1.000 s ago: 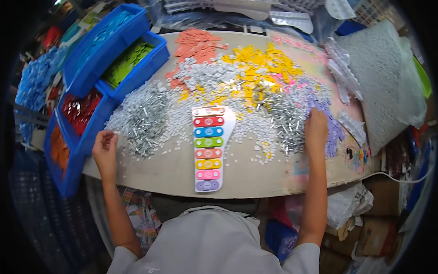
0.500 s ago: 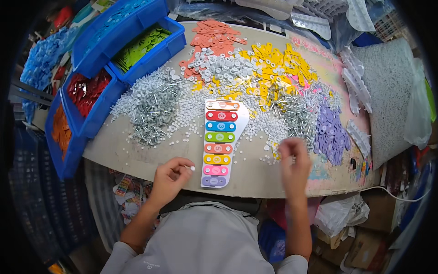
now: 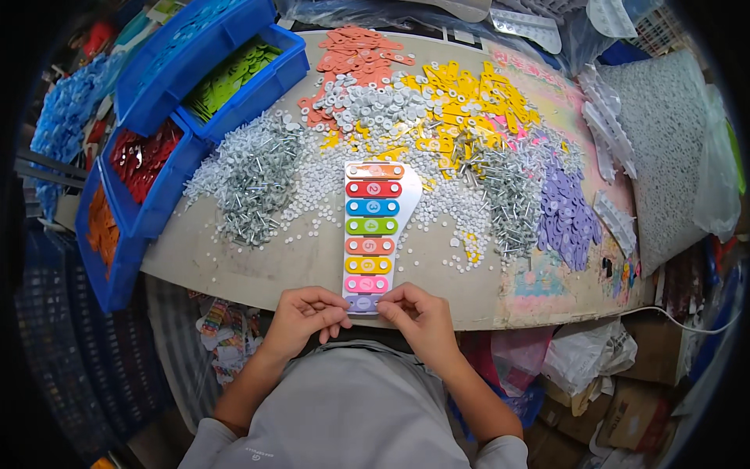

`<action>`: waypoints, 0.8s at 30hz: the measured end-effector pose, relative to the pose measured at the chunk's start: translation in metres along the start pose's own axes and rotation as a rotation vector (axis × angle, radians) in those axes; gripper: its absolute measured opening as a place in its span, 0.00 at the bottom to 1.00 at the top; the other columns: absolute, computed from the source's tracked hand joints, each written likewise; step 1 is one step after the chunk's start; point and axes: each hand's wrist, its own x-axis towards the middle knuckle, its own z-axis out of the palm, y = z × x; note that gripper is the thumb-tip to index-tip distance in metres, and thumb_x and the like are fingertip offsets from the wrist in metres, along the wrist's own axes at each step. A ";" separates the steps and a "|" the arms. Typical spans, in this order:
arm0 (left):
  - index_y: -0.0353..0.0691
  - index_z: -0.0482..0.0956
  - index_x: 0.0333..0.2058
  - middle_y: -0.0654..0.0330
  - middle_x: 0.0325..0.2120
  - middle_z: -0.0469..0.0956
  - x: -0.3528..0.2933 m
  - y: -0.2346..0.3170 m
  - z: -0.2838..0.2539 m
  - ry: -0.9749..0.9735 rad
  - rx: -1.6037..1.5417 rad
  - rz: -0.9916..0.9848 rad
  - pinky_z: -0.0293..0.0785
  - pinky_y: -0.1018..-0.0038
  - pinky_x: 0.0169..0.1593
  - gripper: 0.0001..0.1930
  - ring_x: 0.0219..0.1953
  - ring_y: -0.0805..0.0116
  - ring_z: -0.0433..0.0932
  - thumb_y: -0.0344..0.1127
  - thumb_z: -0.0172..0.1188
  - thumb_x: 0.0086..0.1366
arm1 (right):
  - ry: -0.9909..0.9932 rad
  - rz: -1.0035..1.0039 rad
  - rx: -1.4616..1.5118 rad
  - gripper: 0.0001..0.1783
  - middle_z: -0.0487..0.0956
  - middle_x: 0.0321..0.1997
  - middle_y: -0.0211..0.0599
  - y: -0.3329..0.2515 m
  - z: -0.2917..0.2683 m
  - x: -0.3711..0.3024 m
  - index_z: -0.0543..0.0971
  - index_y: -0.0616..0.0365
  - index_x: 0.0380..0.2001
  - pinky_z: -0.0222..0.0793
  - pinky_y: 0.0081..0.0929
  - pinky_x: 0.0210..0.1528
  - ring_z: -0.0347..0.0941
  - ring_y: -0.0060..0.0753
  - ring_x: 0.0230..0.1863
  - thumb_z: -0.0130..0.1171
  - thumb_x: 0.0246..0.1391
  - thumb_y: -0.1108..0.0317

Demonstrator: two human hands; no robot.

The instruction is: Assemble small toy xylophones by attaching colored plastic keys and fasteners to a base.

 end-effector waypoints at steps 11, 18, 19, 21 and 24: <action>0.32 0.82 0.42 0.59 0.27 0.83 0.005 -0.001 0.003 0.019 0.059 -0.036 0.68 0.85 0.24 0.05 0.22 0.82 0.75 0.26 0.64 0.70 | 0.042 -0.077 -0.093 0.07 0.83 0.29 0.27 -0.004 0.005 0.001 0.80 0.65 0.34 0.71 0.14 0.35 0.76 0.13 0.32 0.69 0.61 0.74; 0.36 0.67 0.60 0.65 0.23 0.81 0.009 -0.012 0.003 0.127 0.553 0.148 0.65 0.83 0.25 0.26 0.22 0.82 0.74 0.34 0.68 0.69 | 0.020 0.078 -0.101 0.15 0.79 0.23 0.26 -0.007 -0.002 0.010 0.71 0.59 0.37 0.64 0.14 0.25 0.71 0.11 0.24 0.71 0.59 0.73; 0.36 0.67 0.60 0.65 0.23 0.81 0.009 -0.010 0.005 0.141 0.551 0.149 0.65 0.83 0.25 0.26 0.22 0.82 0.74 0.34 0.68 0.69 | -0.001 0.125 -0.085 0.16 0.79 0.23 0.27 -0.007 -0.003 0.011 0.70 0.59 0.37 0.63 0.15 0.23 0.71 0.12 0.22 0.71 0.59 0.72; 0.34 0.57 0.67 0.59 0.19 0.79 0.009 -0.003 0.006 0.140 0.775 0.105 0.73 0.67 0.27 0.39 0.21 0.65 0.80 0.44 0.69 0.67 | -0.051 0.149 -0.094 0.15 0.79 0.23 0.27 -0.005 -0.003 0.015 0.71 0.59 0.38 0.62 0.15 0.21 0.71 0.13 0.20 0.70 0.60 0.70; 0.35 0.54 0.69 0.55 0.21 0.80 0.017 0.001 0.010 0.073 0.661 0.017 0.73 0.63 0.27 0.40 0.21 0.59 0.81 0.45 0.66 0.68 | -0.126 0.185 -0.099 0.14 0.78 0.22 0.27 -0.006 -0.003 0.017 0.74 0.61 0.41 0.63 0.16 0.19 0.71 0.14 0.18 0.70 0.61 0.68</action>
